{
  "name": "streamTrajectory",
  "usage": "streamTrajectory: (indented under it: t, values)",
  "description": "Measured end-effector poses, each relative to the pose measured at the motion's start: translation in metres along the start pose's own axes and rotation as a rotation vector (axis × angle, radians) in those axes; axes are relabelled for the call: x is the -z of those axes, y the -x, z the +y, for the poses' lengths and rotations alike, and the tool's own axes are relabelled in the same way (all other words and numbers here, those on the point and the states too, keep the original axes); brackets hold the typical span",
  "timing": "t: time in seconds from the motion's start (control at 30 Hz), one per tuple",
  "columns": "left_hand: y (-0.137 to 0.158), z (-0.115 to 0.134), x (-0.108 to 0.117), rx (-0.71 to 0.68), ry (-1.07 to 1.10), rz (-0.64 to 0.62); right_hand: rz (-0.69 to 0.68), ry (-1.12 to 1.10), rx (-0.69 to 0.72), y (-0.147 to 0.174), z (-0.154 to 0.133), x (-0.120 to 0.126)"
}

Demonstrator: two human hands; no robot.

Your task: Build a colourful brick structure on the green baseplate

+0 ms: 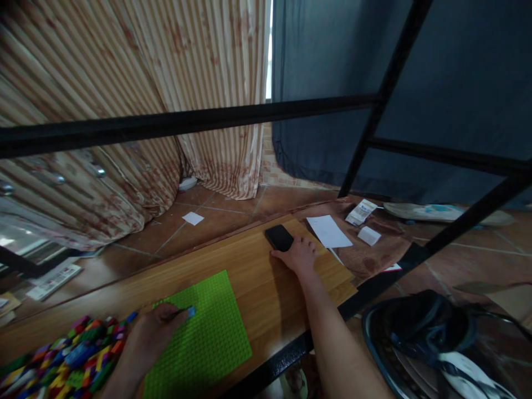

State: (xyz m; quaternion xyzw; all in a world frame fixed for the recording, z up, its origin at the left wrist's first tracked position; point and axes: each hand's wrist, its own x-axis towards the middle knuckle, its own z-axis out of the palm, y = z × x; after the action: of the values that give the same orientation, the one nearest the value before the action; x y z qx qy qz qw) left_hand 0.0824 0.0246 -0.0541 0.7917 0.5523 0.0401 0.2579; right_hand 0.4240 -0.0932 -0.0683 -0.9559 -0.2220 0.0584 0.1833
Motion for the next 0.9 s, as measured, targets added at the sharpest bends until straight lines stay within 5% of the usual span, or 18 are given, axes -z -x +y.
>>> streamTrajectory:
  t: [0.9]
  values:
    - [-0.007, -0.012, -0.005, -0.059, 0.099, -0.004, -0.05, 0.007, -0.026, -0.002, 0.004, 0.005]
